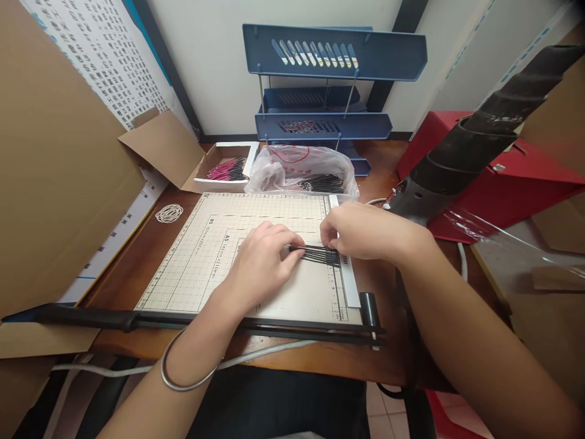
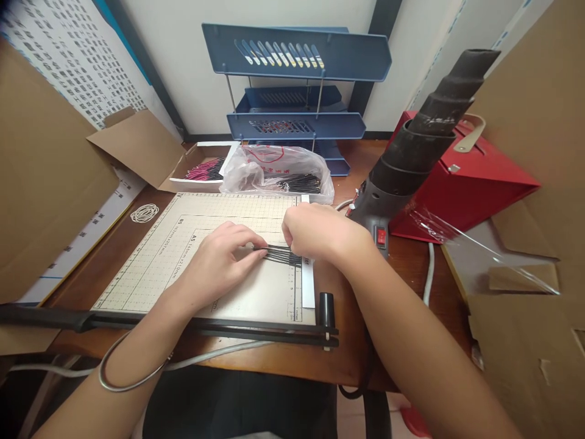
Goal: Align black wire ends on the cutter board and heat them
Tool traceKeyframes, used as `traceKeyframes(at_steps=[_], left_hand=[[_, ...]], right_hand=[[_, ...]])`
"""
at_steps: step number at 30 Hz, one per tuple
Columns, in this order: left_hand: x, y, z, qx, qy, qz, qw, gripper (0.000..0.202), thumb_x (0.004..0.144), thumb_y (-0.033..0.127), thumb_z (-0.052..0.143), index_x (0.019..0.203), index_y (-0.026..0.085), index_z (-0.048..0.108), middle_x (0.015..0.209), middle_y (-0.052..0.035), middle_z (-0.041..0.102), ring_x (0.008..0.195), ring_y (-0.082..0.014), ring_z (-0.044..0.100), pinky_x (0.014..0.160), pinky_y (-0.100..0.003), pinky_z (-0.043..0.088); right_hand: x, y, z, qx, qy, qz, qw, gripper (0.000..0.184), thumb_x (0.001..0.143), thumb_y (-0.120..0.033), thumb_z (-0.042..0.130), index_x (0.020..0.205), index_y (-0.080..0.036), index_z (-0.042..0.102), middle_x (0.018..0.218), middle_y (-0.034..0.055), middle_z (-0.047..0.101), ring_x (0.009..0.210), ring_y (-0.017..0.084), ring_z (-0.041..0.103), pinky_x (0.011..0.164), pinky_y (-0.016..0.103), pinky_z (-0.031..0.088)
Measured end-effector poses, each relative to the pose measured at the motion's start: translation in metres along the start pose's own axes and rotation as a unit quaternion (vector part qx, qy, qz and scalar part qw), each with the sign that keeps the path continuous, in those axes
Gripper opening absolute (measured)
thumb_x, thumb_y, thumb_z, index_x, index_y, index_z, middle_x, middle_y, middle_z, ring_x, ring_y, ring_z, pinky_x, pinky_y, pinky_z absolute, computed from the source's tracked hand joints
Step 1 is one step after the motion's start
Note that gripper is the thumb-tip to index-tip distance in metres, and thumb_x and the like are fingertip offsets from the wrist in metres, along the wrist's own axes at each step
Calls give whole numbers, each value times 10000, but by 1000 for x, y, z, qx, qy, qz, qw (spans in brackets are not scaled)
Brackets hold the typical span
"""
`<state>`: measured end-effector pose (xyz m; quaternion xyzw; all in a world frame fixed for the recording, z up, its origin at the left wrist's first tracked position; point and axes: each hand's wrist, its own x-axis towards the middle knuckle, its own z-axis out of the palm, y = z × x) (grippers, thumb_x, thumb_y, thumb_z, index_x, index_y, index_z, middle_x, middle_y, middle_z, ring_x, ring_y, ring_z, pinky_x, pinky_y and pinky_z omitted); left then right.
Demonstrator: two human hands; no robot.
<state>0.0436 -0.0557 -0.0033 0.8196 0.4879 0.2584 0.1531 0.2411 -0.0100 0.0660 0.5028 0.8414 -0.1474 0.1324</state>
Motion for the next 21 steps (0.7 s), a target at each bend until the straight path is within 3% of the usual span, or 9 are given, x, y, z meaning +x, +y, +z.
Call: traceKeyframes(at_steps=[6, 11, 14, 16, 21], left_hand=[[0, 1, 1, -2, -24, 20, 1000, 77, 941, 215, 662, 930, 215, 738, 946, -17, 751, 931, -231, 588, 863, -398, 459], [-9, 17, 6, 63, -12, 54, 996, 131, 971, 281, 635, 995, 195, 732, 1053, -57, 757, 972, -255, 629, 882, -428, 481], [-19, 30, 12, 84, 8, 98, 992, 312, 1006, 392, 591, 1197, 163, 685, 1278, -100, 714, 1161, -287, 630, 1031, -473, 469], [-25, 36, 16, 102, 9, 107, 989, 478, 1028, 483, 530, 1339, 129, 615, 1428, -135, 637, 1336, -323, 558, 1164, -522, 387], [-32, 38, 21, 139, -47, 83, 986, 669, 1063, 586, 350, 1483, 88, 499, 1568, -147, 502, 1496, -331, 416, 1255, -561, 272]], right_hand=[[-2, 2, -1, 6, 11, 2, 1000, 264, 748, -116, 561, 864, -237, 765, 874, 32, 747, 742, 176, 610, 613, 272, 357], [-1, 2, 0, 13, -6, -13, 1000, 248, 755, -117, 582, 867, -231, 771, 863, 33, 751, 758, 181, 633, 617, 267, 374], [-1, 4, 0, 11, 2, -13, 1000, 237, 769, -155, 600, 907, -237, 775, 901, 36, 757, 780, 185, 641, 632, 265, 380], [-2, 5, 0, 8, 5, -11, 1000, 232, 780, -199, 628, 953, -242, 776, 940, 44, 758, 795, 191, 645, 634, 266, 381], [-2, 4, 0, -1, -8, 2, 1000, 268, 757, -184, 641, 985, -242, 767, 957, 60, 744, 803, 204, 639, 616, 273, 377]])
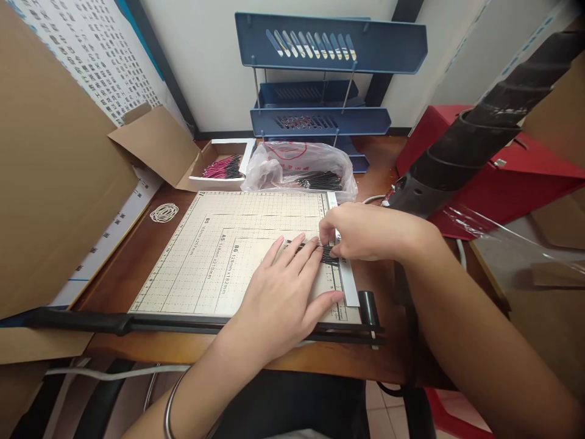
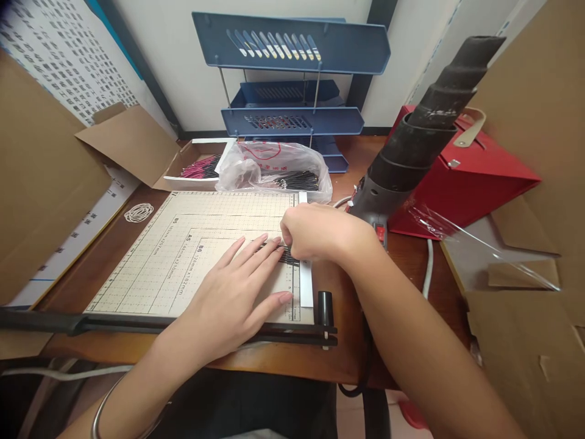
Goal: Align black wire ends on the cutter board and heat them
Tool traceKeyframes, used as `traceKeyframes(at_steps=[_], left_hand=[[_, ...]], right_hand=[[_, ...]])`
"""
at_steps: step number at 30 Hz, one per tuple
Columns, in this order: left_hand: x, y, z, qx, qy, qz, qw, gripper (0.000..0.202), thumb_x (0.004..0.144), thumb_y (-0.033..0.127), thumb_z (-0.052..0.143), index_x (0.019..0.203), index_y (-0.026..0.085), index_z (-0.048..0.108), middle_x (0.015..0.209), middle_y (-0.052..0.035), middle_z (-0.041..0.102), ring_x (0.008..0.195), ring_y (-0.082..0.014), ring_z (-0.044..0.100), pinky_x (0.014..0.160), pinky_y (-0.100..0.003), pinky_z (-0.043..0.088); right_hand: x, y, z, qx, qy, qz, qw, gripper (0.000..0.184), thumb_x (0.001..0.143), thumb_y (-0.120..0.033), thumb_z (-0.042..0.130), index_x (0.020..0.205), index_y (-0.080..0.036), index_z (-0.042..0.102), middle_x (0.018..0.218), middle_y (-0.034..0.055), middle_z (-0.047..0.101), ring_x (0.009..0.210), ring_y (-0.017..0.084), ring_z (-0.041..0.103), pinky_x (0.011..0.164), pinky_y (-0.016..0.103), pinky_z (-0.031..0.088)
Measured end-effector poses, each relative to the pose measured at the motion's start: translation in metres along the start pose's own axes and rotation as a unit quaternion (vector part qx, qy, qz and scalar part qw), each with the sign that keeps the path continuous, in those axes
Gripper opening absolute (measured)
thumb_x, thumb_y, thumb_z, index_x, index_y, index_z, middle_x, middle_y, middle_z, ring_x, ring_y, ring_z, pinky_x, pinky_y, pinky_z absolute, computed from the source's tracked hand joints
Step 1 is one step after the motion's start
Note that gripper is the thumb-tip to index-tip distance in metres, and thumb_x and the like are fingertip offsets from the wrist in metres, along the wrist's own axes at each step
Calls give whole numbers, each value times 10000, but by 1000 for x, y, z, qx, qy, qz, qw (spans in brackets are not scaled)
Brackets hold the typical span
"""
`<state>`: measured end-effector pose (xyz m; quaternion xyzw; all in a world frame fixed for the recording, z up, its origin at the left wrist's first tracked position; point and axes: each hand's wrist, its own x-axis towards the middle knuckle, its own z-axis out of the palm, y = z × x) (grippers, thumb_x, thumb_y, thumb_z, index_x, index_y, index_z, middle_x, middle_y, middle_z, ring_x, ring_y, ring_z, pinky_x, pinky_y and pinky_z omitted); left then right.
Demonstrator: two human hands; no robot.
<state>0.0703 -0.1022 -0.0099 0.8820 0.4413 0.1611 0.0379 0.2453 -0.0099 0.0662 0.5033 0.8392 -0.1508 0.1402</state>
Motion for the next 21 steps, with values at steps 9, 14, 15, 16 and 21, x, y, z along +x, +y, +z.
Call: traceKeyframes(at_steps=[9, 14, 15, 16, 21], left_hand=[[-9, 3, 1, 4, 0, -7, 1000, 666, 1073, 573, 312, 1491, 94, 509, 1596, -132, 461, 1514, -330, 388, 1251, -570, 297], [-13, 6, 2, 17, -9, -6, 1000, 632, 1075, 562, 308, 1472, 134, 550, 1582, -105, 490, 1509, -352, 390, 1243, -591, 302], [-13, 7, 3, 22, -8, -6, 1000, 633, 1075, 563, 311, 1475, 134, 548, 1581, -108, 491, 1506, -354, 393, 1239, -591, 309], [-14, 8, 4, 26, -5, -7, 1000, 632, 1074, 563, 314, 1475, 134, 549, 1578, -112, 495, 1501, -355, 402, 1235, -590, 316], [-15, 15, 11, 46, 16, -31, 998, 625, 1076, 558, 317, 1474, 135, 551, 1557, -112, 524, 1469, -347, 450, 1225, -583, 340]], right_hand=[[-1, 2, 0, 6, 7, 2, 1000, 217, 754, -201, 638, 940, -229, 746, 905, 57, 719, 742, 177, 593, 585, 273, 343], [-4, 0, -2, -2, 15, 5, 1000, 152, 762, -229, 657, 891, -229, 736, 851, 47, 709, 712, 165, 569, 562, 272, 317], [-4, -1, -2, -2, 12, 5, 1000, 130, 756, -225, 660, 864, -230, 732, 832, 41, 708, 697, 162, 565, 553, 270, 317], [-5, -1, -2, -1, 7, 5, 1000, 107, 750, -221, 661, 834, -230, 726, 807, 33, 705, 676, 157, 559, 543, 269, 318], [-6, -4, 0, -3, -6, -2, 1000, 70, 742, -205, 644, 746, -228, 710, 702, 13, 686, 584, 144, 534, 508, 264, 330]])
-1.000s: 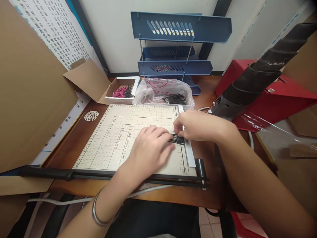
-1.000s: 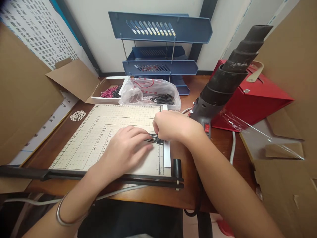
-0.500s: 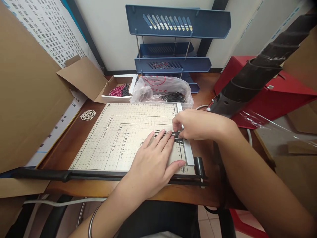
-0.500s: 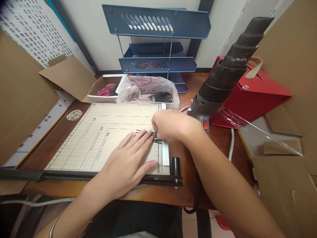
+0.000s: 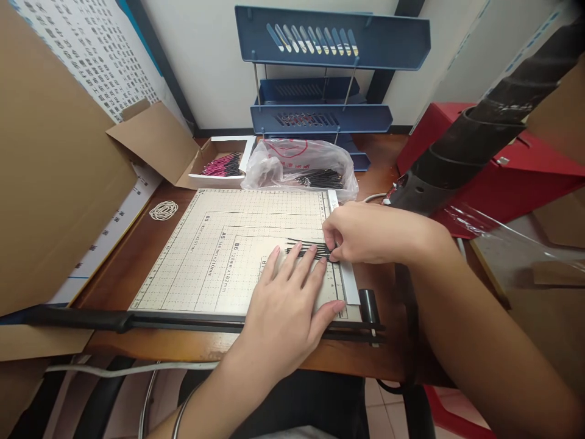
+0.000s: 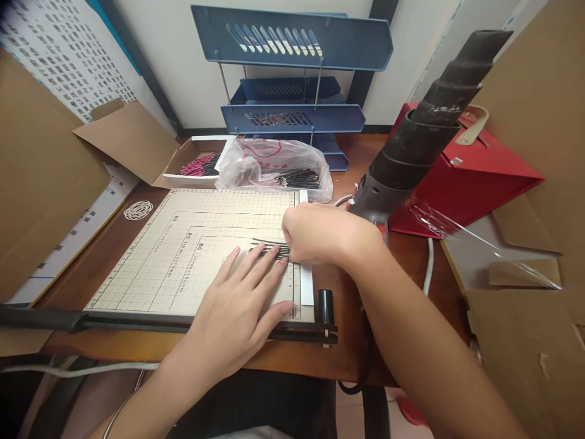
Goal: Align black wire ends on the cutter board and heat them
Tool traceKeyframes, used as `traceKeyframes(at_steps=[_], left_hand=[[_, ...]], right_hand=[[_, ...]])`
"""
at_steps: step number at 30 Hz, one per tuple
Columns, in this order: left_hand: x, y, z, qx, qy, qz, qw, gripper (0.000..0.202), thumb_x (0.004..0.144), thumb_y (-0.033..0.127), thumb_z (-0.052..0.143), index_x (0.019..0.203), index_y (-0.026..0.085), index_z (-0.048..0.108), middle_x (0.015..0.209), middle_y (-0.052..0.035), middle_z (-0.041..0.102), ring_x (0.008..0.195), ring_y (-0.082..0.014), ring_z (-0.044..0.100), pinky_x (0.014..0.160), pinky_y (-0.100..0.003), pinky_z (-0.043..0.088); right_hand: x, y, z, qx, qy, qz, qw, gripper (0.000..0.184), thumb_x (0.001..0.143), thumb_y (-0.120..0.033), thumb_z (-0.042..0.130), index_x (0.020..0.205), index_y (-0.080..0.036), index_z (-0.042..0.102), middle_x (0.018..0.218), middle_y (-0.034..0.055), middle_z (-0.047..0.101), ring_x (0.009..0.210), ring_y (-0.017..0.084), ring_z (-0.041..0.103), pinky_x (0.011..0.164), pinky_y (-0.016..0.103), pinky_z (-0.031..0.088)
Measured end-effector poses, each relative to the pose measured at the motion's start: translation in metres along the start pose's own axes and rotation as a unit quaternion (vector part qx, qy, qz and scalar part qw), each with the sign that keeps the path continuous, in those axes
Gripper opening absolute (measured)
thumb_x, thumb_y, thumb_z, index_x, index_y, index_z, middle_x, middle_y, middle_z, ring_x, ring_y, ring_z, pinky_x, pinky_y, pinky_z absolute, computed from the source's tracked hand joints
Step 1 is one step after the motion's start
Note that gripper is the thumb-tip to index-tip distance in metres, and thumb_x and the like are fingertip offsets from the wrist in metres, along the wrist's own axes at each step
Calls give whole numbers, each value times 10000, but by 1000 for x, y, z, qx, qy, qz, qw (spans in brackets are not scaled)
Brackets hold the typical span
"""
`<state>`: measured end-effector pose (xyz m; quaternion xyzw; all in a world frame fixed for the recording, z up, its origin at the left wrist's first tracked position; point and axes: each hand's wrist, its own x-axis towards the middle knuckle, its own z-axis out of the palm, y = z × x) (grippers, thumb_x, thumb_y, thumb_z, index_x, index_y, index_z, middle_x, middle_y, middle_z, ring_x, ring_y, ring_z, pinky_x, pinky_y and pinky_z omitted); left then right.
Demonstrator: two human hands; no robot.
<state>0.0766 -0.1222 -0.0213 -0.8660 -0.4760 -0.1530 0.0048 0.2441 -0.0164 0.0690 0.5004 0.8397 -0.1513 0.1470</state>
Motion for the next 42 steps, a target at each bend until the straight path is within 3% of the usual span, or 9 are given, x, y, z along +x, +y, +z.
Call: traceKeyframes(at_steps=[5, 14, 17, 19, 21, 25, 30, 36, 42], left_hand=[[-2, 0, 0, 10, 27, -11, 1000, 621, 1080, 545, 306, 1437, 121, 586, 1548, -119, 532, 1463, -345, 463, 1221, -577, 350], [-8, -4, -2, 11, 54, -25, 998, 547, 1078, 491, 361, 1394, 122, 612, 1538, -118, 545, 1458, -357, 461, 1213, -588, 333], [-6, -11, -4, 17, 77, -40, 996, 430, 1065, 408, 441, 1327, 135, 644, 1507, -115, 578, 1429, -348, 487, 1221, -581, 301], [-4, -19, -7, 21, 99, -68, 993, 300, 1038, 318, 507, 1209, 156, 693, 1372, -105, 672, 1299, -327, 585, 1193, -567, 327], [-1, -27, -9, 22, 114, -97, 988, 199, 1003, 261, 562, 1082, 175, 723, 1152, -88, 735, 1076, -297, 654, 1068, -529, 434], [3, -36, -11, 7, 117, -114, 987, 105, 966, 223, 623, 942, 208, 724, 924, -41, 722, 854, -259, 620, 825, -443, 465], [3, -38, -12, -19, 131, -106, 985, 119, 971, 182, 626, 888, 218, 702, 884, -1, 734, 824, -224, 623, 825, -409, 414], [-2, -43, -16, -58, 163, -106, 979, 127, 986, 172, 612, 907, 222, 699, 902, 11, 749, 860, -199, 656, 866, -395, 393], [2, -43, -15, -56, 130, -95, 985, 141, 985, 198, 617, 878, 228, 704, 900, 8, 753, 861, -208, 647, 861, -407, 388]], right_hand=[[0, -3, 2, -26, 15, -2, 1000, 160, 740, -125, 565, 693, -207, 693, 672, 22, 673, 543, 130, 493, 501, 256, 303], [3, -10, 2, -59, 22, 17, 998, 183, 790, -139, 576, 764, -184, 752, 715, 61, 705, 564, 142, 526, 541, 259, 341], [4, -9, 3, -57, 29, 13, 998, 185, 773, -129, 583, 742, -189, 756, 698, 55, 703, 565, 143, 533, 540, 262, 340], [4, -8, 4, -57, 33, 10, 998, 191, 757, -116, 583, 722, -194, 753, 689, 49, 702, 563, 144, 536, 536, 266, 336], [5, -8, 4, -54, 26, 6, 998, 188, 749, -111, 587, 708, -198, 749, 685, 45, 701, 563, 146, 538, 533, 267, 331], [5, -8, 5, -43, 5, 2, 999, 163, 765, -125, 605, 704, -193, 741, 700, 50, 703, 579, 147, 549, 544, 264, 325], [3, -6, 4, -37, 14, 4, 999, 166, 764, -133, 588, 681, -203, 713, 682, 33, 682, 561, 137, 513, 549, 273, 304], [-1, 3, 0, -7, 95, -10, 995, 186, 779, -241, 683, 956, -272, 731, 906, 10, 719, 767, 165, 562, 594, 254, 305], [3, -4, 1, -31, 27, 10, 999, 126, 787, -203, 658, 874, -240, 741, 813, 28, 703, 679, 156, 532, 586, 268, 297]])
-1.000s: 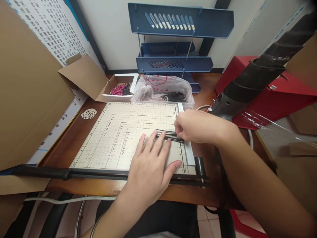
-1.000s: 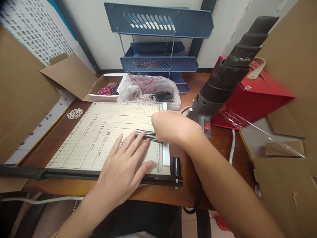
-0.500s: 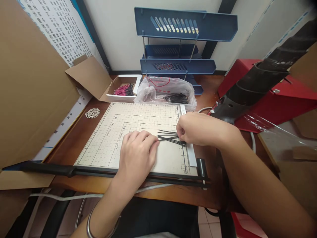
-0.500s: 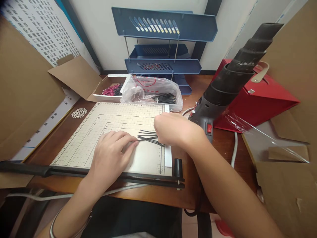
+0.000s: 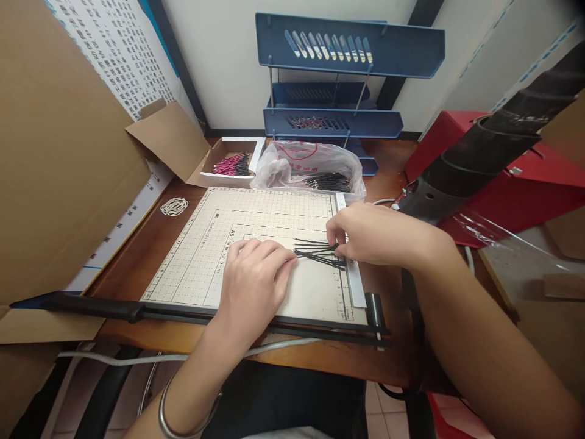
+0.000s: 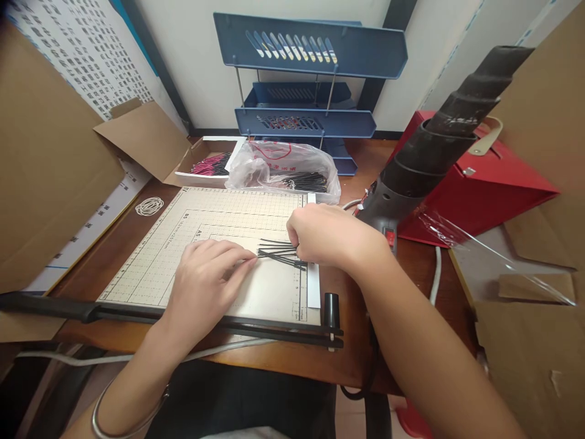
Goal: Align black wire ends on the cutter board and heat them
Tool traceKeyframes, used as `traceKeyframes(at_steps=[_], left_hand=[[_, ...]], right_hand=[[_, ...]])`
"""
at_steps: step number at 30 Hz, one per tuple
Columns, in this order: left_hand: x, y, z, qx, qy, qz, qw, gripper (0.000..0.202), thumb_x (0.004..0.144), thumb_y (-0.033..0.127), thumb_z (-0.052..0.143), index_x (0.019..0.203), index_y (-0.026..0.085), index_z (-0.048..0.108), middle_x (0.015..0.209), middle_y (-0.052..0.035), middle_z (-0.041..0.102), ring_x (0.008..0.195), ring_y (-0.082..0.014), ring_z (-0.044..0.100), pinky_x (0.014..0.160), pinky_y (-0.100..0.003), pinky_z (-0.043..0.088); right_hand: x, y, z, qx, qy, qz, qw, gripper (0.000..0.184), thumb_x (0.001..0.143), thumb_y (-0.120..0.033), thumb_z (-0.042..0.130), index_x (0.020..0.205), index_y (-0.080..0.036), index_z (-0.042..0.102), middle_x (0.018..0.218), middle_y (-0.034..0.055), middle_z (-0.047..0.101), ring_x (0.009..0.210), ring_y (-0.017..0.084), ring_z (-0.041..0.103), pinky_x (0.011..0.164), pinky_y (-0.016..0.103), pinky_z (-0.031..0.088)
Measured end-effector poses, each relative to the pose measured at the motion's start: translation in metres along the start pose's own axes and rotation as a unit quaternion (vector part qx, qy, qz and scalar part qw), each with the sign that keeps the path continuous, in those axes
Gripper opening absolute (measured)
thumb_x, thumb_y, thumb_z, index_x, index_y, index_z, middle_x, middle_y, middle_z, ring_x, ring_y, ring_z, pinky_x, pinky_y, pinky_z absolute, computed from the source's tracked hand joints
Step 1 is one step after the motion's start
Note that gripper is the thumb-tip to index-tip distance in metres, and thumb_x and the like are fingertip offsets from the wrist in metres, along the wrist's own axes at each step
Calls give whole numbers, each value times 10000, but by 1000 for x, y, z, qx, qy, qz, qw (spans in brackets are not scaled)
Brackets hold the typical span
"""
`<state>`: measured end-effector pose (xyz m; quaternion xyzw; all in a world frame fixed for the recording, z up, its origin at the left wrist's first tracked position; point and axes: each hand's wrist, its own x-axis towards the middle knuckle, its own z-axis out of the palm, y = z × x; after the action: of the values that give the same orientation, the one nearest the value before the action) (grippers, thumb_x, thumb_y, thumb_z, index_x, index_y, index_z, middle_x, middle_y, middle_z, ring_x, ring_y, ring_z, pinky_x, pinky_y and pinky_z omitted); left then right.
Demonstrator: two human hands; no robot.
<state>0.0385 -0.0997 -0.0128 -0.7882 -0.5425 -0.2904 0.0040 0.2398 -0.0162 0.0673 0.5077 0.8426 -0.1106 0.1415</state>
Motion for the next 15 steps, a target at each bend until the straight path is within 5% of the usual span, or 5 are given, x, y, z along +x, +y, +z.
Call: traceKeyframes(at_steps=[15], left_hand=[[16, 0, 0, 19, -111, -18, 993, 140, 978, 194, 598, 875, 199, 692, 925, -35, 724, 871, -238, 621, 799, -408, 406]], right_hand=[[3, 0, 3, 4, -5, -14, 1000, 167, 743, -139, 587, 729, -223, 731, 709, 30, 694, 598, 145, 522, 551, 266, 298]])
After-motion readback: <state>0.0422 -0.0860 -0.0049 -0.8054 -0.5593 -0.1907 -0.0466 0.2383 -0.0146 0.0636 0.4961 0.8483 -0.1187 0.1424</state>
